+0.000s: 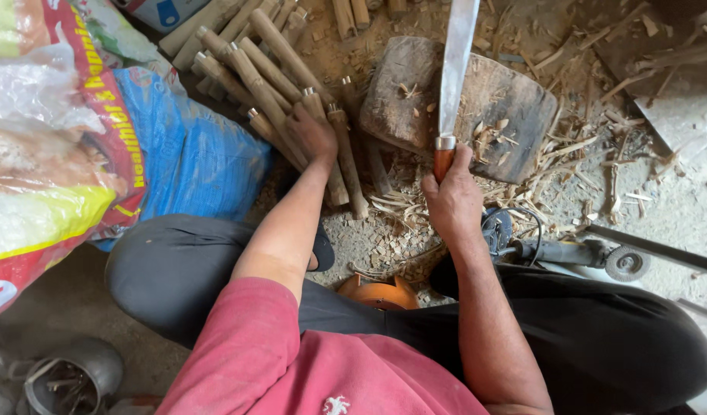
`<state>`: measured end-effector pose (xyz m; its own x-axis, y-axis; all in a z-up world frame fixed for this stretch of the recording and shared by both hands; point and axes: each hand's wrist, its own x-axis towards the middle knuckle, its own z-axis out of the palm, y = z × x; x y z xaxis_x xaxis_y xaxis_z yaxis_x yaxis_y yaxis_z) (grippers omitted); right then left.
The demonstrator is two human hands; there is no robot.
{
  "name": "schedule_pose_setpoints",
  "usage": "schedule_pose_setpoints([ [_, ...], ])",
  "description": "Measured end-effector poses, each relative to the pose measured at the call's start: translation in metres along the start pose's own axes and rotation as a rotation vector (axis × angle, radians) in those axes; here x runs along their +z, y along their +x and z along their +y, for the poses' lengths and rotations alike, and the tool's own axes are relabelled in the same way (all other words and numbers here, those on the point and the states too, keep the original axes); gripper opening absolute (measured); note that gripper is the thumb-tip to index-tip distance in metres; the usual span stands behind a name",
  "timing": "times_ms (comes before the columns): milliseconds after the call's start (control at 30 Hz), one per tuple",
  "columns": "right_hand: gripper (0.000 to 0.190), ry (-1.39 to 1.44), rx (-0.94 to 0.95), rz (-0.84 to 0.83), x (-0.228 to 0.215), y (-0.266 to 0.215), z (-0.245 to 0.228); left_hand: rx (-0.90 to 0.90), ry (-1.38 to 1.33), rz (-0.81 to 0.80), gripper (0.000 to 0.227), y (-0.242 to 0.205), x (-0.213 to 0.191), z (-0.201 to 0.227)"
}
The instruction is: The person sits cross-legged on the floor and uses a large knife to shave and shape a cylindrical wooden dowel. They rotate the dowel frequently to remove thin shavings and smooth the surface, working on a single piece throughout the clip.
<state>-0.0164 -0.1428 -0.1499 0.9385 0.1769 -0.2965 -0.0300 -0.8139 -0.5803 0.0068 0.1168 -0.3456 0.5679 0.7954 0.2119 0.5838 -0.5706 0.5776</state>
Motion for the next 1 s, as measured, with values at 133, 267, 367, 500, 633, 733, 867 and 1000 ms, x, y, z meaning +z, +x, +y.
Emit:
schedule_pose_setpoints([
  [133,0.052,-0.015,-0.022,-0.006,0.000,0.000,0.004,-0.031,0.057,-0.317,0.058,-0.029,-0.021,0.016],
  [267,0.053,-0.012,-0.002,0.017,0.003,0.002,0.003,0.120,0.395,-0.436,0.062,-0.049,-0.010,0.013],
  [367,0.052,-0.020,0.033,0.041,0.000,-0.002,-0.006,0.255,0.488,-0.408,0.082,-0.061,-0.006,0.008],
  [500,0.051,0.008,0.008,0.095,-0.015,0.008,-0.023,0.136,0.638,-0.404,0.081,-0.058,0.000,0.031],
  [633,0.042,0.048,0.126,-0.007,-0.008,-0.012,-0.017,-0.005,0.601,-0.405,0.080,-0.066,-0.004,0.042],
  [733,0.045,0.048,0.033,0.050,-0.012,-0.009,-0.017,-0.253,0.391,-0.479,0.077,-0.056,-0.016,0.060],
  [867,0.048,0.070,0.046,0.027,-0.015,-0.004,-0.018,-0.244,0.066,-0.351,0.090,-0.038,-0.035,0.070],
  [1000,0.043,0.070,-0.008,0.085,-0.003,-0.021,-0.004,-0.427,-0.080,-0.341,0.060,-0.042,-0.057,0.045],
])
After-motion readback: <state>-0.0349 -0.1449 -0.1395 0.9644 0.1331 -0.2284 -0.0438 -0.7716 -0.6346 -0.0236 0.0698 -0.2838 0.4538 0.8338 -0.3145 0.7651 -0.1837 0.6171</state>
